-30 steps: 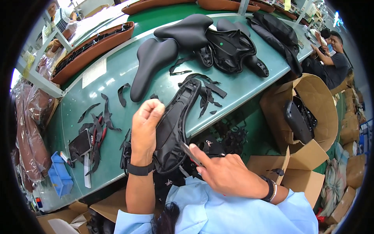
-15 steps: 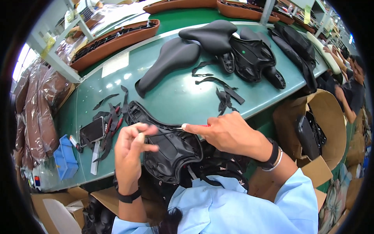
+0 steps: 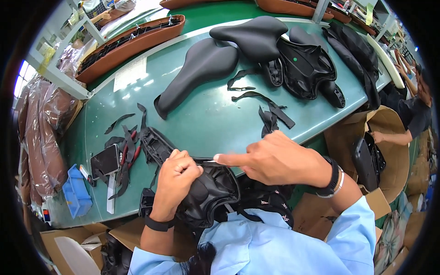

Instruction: The person trims excess material from the edges of a bicycle seat using a utility knife, pulling away the scraps by hand. They then place the finished seat into a cardboard box and begin trimming another one.

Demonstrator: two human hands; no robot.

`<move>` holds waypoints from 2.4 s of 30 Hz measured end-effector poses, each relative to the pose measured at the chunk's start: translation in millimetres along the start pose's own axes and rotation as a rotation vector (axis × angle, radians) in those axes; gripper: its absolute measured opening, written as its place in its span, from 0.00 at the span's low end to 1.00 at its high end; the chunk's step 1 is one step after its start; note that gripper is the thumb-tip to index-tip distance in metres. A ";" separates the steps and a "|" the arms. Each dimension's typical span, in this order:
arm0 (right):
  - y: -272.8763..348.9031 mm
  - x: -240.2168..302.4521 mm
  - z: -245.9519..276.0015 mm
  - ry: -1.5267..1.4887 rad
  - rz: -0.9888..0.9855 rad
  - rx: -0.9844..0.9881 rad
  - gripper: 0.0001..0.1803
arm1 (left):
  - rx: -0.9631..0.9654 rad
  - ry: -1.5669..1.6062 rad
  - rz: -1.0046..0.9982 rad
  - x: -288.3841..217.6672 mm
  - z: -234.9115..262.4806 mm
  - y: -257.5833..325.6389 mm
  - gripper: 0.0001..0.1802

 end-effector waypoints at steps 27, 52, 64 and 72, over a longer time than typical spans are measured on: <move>41.3 26.7 -48.0 -0.075 -0.209 -0.279 0.33 | 0.078 0.324 0.092 -5.4 2.3 -23.3 0.18; 38.6 66.0 -98.5 -0.588 -0.403 -0.640 0.36 | -0.530 1.282 -0.085 8.7 15.2 -50.8 0.18; 40.8 12.1 -64.5 -0.575 -0.150 -0.740 0.30 | 0.254 -0.284 0.018 24.0 64.7 -32.1 0.36; 31.7 -11.5 -72.7 -0.457 -0.064 -0.634 0.27 | -0.058 0.195 0.268 36.0 60.5 36.8 0.35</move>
Point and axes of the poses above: each hand's wrist, its own y-axis away from the middle knuckle, its own z-axis out of the back of the hand, x = y × z, the point moved 4 cm from there along -y, towards the middle knuckle, and after that the axes turned 11 degrees about -y, right-handed, at the moved point
